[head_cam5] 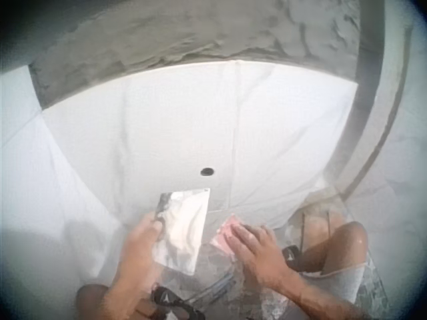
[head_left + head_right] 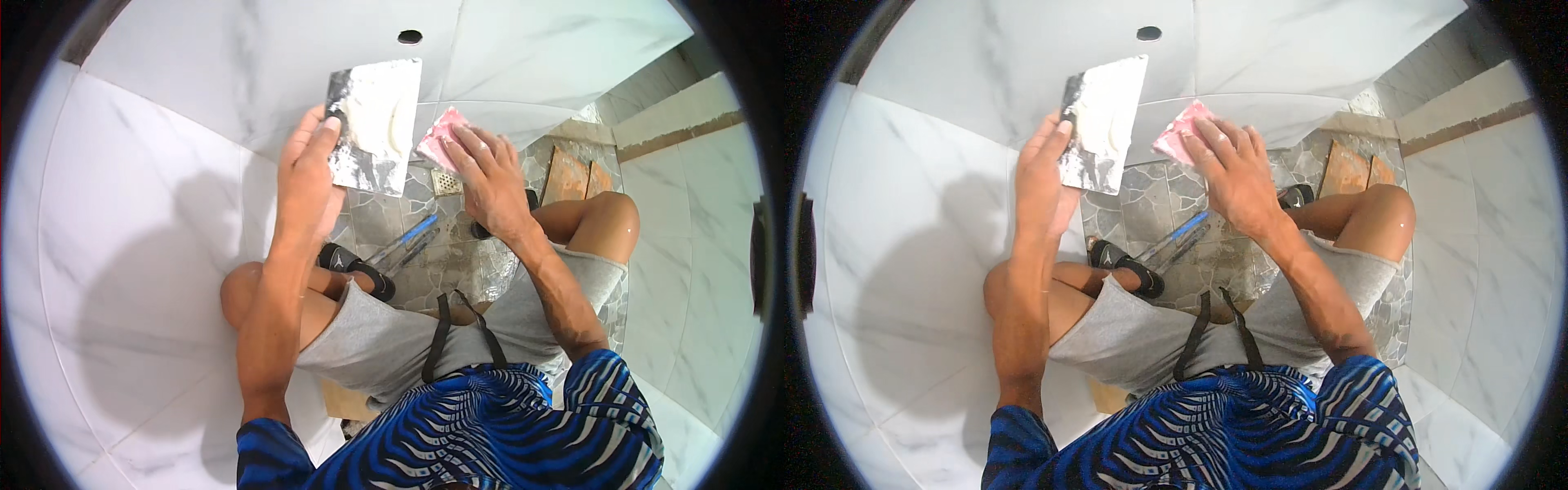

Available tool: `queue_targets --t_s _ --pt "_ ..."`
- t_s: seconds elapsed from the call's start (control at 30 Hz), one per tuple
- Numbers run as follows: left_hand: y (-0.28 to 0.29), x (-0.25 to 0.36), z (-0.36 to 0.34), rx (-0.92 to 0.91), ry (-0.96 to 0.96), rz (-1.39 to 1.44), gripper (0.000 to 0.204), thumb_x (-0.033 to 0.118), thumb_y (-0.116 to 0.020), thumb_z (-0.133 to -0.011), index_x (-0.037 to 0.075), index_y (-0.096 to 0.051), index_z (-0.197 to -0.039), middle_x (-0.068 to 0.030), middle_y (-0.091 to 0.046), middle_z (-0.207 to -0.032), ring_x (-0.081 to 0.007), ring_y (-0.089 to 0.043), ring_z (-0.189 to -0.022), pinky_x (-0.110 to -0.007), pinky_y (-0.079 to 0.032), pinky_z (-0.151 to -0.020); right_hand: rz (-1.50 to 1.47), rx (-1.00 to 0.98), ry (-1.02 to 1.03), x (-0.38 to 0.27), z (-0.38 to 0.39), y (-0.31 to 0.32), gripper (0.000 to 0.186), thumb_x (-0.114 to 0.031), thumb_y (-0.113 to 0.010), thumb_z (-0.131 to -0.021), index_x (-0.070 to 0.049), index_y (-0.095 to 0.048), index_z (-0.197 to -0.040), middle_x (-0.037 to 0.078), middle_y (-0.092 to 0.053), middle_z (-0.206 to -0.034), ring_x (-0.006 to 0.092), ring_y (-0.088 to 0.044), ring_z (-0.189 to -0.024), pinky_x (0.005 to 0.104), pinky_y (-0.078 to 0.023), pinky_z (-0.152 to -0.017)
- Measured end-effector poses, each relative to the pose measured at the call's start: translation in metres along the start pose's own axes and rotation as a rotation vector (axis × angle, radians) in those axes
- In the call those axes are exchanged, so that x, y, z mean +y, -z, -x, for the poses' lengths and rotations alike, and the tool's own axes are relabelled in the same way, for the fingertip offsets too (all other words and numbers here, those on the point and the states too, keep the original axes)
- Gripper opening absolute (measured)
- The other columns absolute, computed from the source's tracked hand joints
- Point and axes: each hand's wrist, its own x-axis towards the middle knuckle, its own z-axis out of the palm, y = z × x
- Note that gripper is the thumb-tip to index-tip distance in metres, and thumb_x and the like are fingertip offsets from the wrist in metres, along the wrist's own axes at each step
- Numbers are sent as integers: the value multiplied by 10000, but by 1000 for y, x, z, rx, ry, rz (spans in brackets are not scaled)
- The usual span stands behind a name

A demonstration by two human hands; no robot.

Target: The person applies grout between tiles, scooping paste from a spatula and smoothing it along the wall and floor seams with a scraper.

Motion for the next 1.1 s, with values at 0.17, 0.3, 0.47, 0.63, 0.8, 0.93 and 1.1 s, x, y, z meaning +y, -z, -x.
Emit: queue_targets --t_s 0.17,0.3,0.47,0.63,0.8,0.93,1.1 --pt "0 14 -2 57 -104 -101 282 82 -412 -960 -49 -479 -1200 -115 -598 -1058 -139 -588 -945 -293 -491 -841 -938 -126 -830 26 28 -64 373 19 -509 -827 -3 -509 -1199 182 -507 -1221 325 -500 -1110 445 -482 -863" --pt "8 21 1 70 -130 -107 283 85 -389 -962 -45 -494 -1190 -110 -599 -1045 -139 -587 -940 -293 -485 -834 -1851 49 -1572 45 27 -148 276 -26 -474 -867 46 -472 -1133 186 -493 -1092 289 -522 -997 470 -550 -809" --pt "0 10 -9 2 -113 -120 290 82 -384 -953 -42 -501 -1188 -110 -598 -1049 -139 -586 -951 -295 -483 -842 -1954 460 -1752 89 20 -212 258 -54 -462 -876 61 -449 -1107 196 -472 -1066 323 -515 -958 535 -539 -825" --pt "6 13 -7 96 -110 -145 307 75 -372 -940 -46 -500 -1191 -118 -597 -1051 -145 -591 -938 -302 -490 -824 -2071 486 -1549 68 -22 -167 251 -40 -432 -906 57 -401 -1135 202 -427 -1111 338 -469 -1015 543 -483 -916" --pt "4 21 -4 -3 -85 -212 312 76 -366 -931 -55 -493 -1184 -128 -594 -1036 -151 -588 -926 -302 -487 -828 -2161 520 -1272 41 -29 -74 254 -65 -461 -904 73 -419 -1114 196 -459 -1098 334 -499 -1033 546 -470 -926" --pt "9 7 -14 -64 -100 -191 322 100 -371 -935 -62 -481 -1192 -126 -596 -1035 -159 -599 -917 -310 -504 -807 -2033 399 -968 66 0 -25 230 -84 -498 -899 60 -511 -1077 160 -593 -1008 304 -594 -943 546 -454 -931" --pt "0 2 -10 -97 -31 -199 335 122 -393 -951 -56 -468 -1225 -118 -597 -1072 -161 -603 -957 -316 -507 -821 -1585 321 -721 62 -8 65 291 -90 -571 -876 66 -541 -1119 152 -611 -1081 262 -618 -959 455 -497 -898"
